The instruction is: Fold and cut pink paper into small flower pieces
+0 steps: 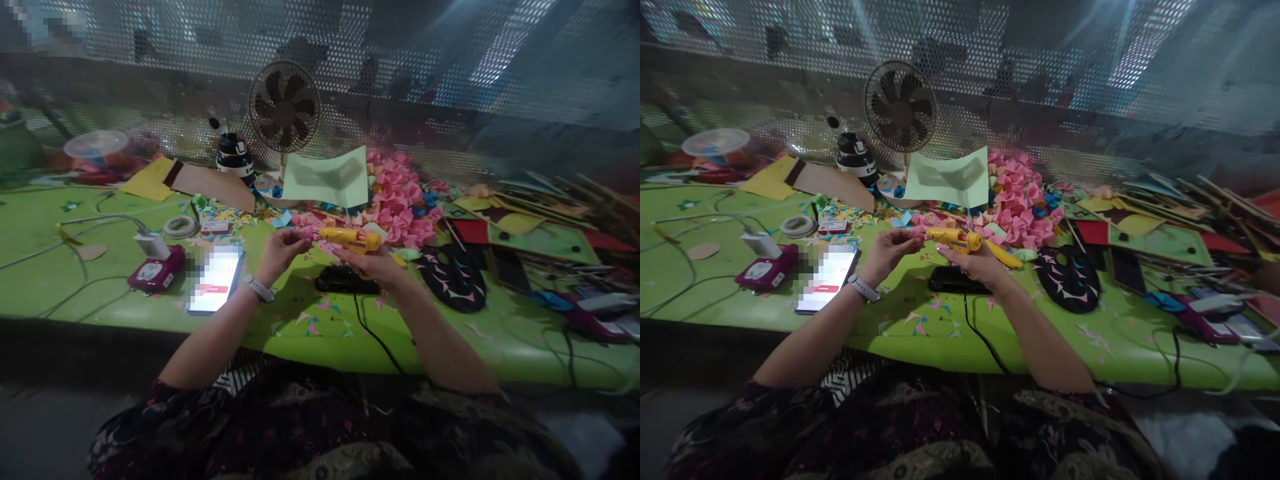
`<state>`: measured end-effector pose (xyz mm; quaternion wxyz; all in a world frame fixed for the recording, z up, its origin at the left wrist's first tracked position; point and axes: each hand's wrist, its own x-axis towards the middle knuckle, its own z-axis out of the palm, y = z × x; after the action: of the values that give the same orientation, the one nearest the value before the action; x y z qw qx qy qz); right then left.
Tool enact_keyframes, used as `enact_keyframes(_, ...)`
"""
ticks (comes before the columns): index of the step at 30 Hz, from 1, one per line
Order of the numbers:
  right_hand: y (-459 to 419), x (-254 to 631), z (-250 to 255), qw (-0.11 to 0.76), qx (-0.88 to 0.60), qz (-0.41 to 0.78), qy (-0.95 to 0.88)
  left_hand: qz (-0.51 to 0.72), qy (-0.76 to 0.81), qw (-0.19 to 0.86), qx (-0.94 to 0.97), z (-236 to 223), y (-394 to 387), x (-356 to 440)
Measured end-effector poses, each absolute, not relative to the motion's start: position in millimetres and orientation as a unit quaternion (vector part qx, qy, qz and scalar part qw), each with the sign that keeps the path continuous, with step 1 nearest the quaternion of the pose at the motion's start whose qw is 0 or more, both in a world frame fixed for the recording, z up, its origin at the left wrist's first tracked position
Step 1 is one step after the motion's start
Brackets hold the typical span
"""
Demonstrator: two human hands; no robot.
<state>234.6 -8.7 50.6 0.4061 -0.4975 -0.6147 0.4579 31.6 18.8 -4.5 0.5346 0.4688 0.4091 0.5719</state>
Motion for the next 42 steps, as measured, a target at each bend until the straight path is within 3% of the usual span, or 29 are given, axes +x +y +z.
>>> enact_keyframes(13, 7.9, 236.4, 25.4, 0.429, -0.464, 0.450, -0.631, 0.565, 0.411, 0.518, 0.493, -3.7, 17.0, 31.2)
enact_keyframes(42, 6.4, 236.0, 23.9, 0.420, -0.472, 0.407, -0.660, 0.539, 0.441, 0.392, 0.601, -11.2, 17.7, 28.2)
